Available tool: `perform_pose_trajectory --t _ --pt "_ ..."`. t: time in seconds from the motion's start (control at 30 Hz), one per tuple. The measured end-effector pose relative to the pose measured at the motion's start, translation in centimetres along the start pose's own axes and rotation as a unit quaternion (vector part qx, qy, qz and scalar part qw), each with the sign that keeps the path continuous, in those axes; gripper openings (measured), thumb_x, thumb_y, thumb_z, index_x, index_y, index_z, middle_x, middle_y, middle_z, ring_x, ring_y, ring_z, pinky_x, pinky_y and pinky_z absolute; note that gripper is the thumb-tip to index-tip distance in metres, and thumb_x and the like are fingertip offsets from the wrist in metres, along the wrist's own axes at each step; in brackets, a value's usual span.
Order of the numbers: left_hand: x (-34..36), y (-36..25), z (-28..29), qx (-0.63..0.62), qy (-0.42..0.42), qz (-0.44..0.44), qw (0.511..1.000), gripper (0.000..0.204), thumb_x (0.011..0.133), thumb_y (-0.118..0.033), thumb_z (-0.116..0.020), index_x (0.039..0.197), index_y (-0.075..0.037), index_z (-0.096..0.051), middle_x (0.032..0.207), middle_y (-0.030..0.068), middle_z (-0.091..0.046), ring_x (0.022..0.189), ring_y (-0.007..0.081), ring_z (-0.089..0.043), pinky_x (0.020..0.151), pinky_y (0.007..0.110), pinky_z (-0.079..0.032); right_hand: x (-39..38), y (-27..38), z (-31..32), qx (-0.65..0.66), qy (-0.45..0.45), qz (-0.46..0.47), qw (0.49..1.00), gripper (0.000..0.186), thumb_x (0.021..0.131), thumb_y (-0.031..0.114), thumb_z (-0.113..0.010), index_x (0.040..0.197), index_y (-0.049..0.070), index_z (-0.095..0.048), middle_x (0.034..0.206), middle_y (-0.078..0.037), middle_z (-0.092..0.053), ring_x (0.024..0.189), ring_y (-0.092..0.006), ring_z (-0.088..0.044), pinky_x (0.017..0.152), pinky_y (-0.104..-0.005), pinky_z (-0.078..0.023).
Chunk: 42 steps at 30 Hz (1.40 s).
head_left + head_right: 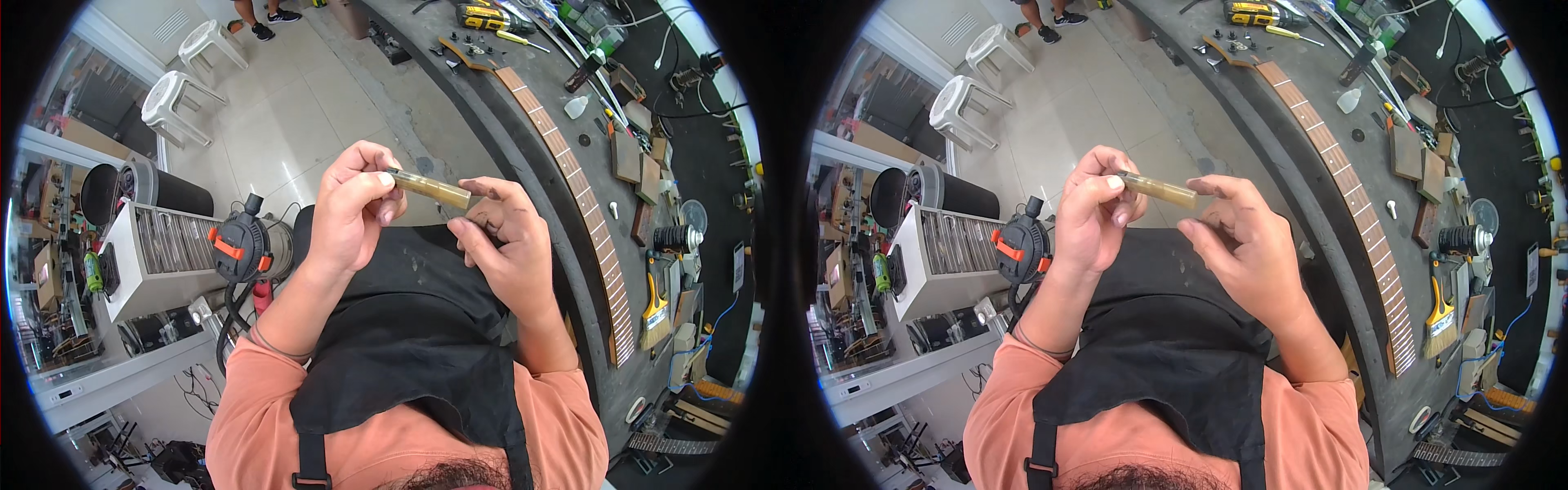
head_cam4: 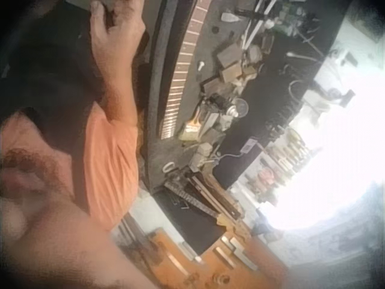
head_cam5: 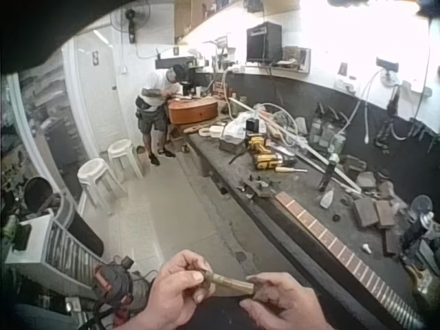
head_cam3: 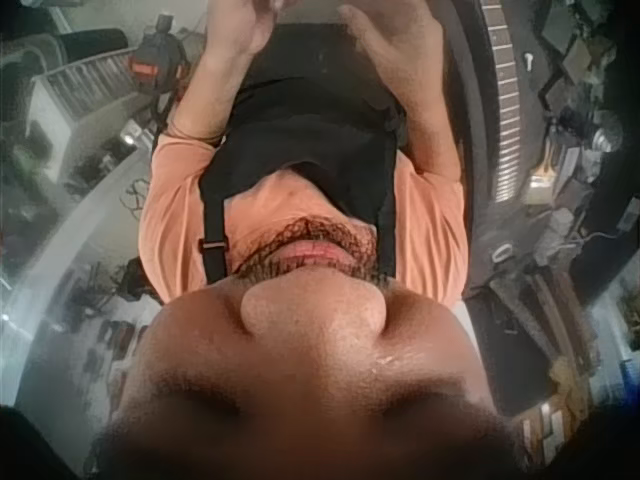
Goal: The person applies glue to a small cylindrical component and inserts it into the guitar fretboard. They then handle a small black object and a white earbud-like item, placing them on the workbench. The person continues to manipulate the fretboard and small parts throughout the clip.
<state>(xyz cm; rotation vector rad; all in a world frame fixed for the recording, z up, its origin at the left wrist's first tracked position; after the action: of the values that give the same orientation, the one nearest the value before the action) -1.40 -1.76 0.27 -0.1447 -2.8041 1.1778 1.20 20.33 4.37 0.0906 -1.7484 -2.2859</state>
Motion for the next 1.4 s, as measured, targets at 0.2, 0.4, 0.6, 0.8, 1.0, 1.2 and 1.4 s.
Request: perform_pose_trajectory --t 0.2,0.4,0.6,0.8,1.0,1.2,1.4 --pt "0.0 -0.2 0.2 0.026 -0.024 -0.021 0.999 0.010 0.094 -0.003 -0.061 0.104 -0.002 -0.063 0.085 0.0059 -0.064 0.060 0.0102 -0.054 0.058 0.028 -0.042 -0.1 0.0 -0.6 0.059 -0.028 -0.006 0.998 0.037 0.098 0.001 -0.077 0.132 -0.001 -0.062 0.078 -0.004 -0.072 0.065 -0.0070 -0.068 0.059 -0.0220 -0.052" --pt "2.4 -4.6 2.3 0.258 -0.096 -0.171 0.946 0.008 0.094 -0.003 -0.064 0.102 -0.001 -0.065 0.083 0.0018 -0.063 0.063 0.0077 -0.055 0.058 0.024 -0.043 -0.1 -0.3 -0.2 0.072 -0.045 -0.009 0.996 0.032 0.098 -0.003 -0.075 0.128 -0.003 -0.064 0.083 -0.005 -0.074 0.067 -0.0078 -0.069 0.059 -0.0220 -0.053" --pt "8.0 -15.6 4.9 0.505 -0.105 -0.163 0.841 0.008 0.090 -0.004 -0.065 0.097 0.000 -0.066 0.078 -0.0031 -0.060 0.065 0.0042 -0.054 0.058 0.023 -0.042 -0.6 -1.1 0.4 0.093 -0.065 0.006 0.993 0.018 0.100 -0.007 -0.071 0.116 -0.005 -0.064 0.087 -0.008 -0.073 0.071 -0.0092 -0.069 0.058 -0.0224 -0.055" --pt "12.1 -22.2 4.6 0.655 -0.108 -0.051 0.746 0.013 0.085 -0.012 -0.069 0.091 -0.001 -0.072 0.073 0.0049 -0.064 0.062 0.0123 -0.057 0.055 0.029 -0.043 -0.8 -1.9 -0.2 0.118 -0.069 -0.013 0.990 0.012 0.101 -0.005 -0.071 0.110 -0.004 -0.062 0.083 -0.008 -0.071 0.069 -0.0093 -0.068 0.057 -0.0225 -0.054" --pt "14.3 -24.6 0.7 0.739 -0.096 -0.015 0.667 0.013 0.085 -0.013 -0.071 0.087 0.000 -0.071 0.072 0.0043 -0.065 0.060 0.0123 -0.057 0.054 0.030 -0.045 -0.8 -3.7 -0.2 0.072 -0.070 -0.019 0.995 0.011 0.101 -0.001 -0.073 0.104 -0.003 -0.063 0.081 -0.006 -0.071 0.067 -0.0078 -0.067 0.056 -0.0229 -0.053" --pt "16.2 -24.8 -0.7 0.740 -0.043 -0.014 0.671 0.012 0.084 -0.013 -0.071 0.085 -0.001 -0.071 0.072 0.0047 -0.066 0.061 0.0127 -0.059 0.055 0.030 -0.046 -0.8 -5.8 0.4 0.026 -0.040 -0.038 0.998 0.012 0.103 0.007 -0.072 0.098 -0.003 -0.067 0.076 -0.005 -0.070 0.064 -0.0078 -0.066 0.056 -0.0240 -0.052" --pt "16.6 -18.5 -7.9 0.683 0.073 0.003 0.727 0.009 0.083 -0.009 -0.068 0.084 -0.001 -0.069 0.073 0.0041 -0.064 0.059 0.0106 -0.055 0.053 0.028 -0.043 2.7 -5.9 -0.8 0.128 -0.044 -0.017 0.991 0.026 0.105 0.010 -0.070 0.127 -0.003 -0.065 0.099 -0.011 -0.073 0.076 -0.0108 -0.068 0.069 -0.0265 -0.054"
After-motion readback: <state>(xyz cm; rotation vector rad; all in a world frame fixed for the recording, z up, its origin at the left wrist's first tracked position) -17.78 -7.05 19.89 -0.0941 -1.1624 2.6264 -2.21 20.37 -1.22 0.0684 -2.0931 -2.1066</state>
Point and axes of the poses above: each hand's wrist, its own x-axis towards the middle knuckle, its own z-axis out of the back of the hand, y = z × x, the point moved 1 cm from there along x, towards the middle knuckle
